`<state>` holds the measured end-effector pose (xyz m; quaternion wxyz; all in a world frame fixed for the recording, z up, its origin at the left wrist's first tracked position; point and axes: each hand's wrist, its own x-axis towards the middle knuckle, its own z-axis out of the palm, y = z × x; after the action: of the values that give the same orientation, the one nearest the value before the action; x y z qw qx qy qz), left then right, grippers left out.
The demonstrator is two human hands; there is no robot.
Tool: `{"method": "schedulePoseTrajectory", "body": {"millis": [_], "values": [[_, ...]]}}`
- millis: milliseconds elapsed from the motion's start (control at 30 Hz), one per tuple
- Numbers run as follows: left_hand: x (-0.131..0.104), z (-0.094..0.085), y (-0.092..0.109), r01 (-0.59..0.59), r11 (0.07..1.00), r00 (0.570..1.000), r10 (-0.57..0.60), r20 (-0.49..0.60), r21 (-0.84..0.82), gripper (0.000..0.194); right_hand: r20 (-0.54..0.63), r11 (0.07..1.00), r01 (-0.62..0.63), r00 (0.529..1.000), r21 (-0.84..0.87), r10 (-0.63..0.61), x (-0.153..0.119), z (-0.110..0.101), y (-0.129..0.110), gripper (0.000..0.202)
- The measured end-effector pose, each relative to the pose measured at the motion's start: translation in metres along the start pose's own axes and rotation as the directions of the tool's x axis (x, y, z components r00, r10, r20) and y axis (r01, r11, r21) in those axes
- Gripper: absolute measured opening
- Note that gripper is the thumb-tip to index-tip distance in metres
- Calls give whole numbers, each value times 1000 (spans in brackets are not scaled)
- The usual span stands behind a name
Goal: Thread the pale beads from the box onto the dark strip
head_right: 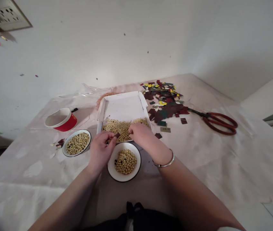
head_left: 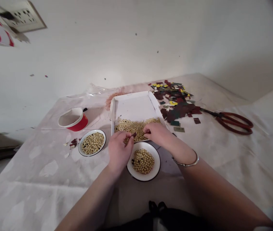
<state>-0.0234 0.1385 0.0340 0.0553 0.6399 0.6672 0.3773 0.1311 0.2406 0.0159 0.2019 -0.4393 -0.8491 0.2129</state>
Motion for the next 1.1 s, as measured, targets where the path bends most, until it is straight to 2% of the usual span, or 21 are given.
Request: {"method": "schedulePoseTrajectory", "body": {"millis": [233,367,433,500,600,800,1100], "values": [[-5,3,-1,-5,1000,1000,5,27,-17,10,9,1000,5,1000,8,-5,1,7,1,19],[-7,2,-2,-7,998,1000,8,7,-56,8,-41,999,14,999,35,-13,-5,-1,-1,15],[-8,2,-2,0,998,1000,1,10,-66,7,-84,996,27,996,80,-20,-11,-8,-7,11],[-9,1,-2,3,998,1000,-2,20,-70,7,-162,975,65,986,213,-30,-19,-14,-16,10],[-10,0,-2,2,995,999,2,37,-97,8,-226,938,132,972,321,-59,-33,-15,-31,9],[-11,-3,1,21,984,992,2,126,-177,11,-199,925,293,948,242,-248,-42,-3,-41,11],[-12,-4,2,9,973,992,20,124,-229,16,-188,932,308,943,189,-274,-41,-3,-38,12]]}}
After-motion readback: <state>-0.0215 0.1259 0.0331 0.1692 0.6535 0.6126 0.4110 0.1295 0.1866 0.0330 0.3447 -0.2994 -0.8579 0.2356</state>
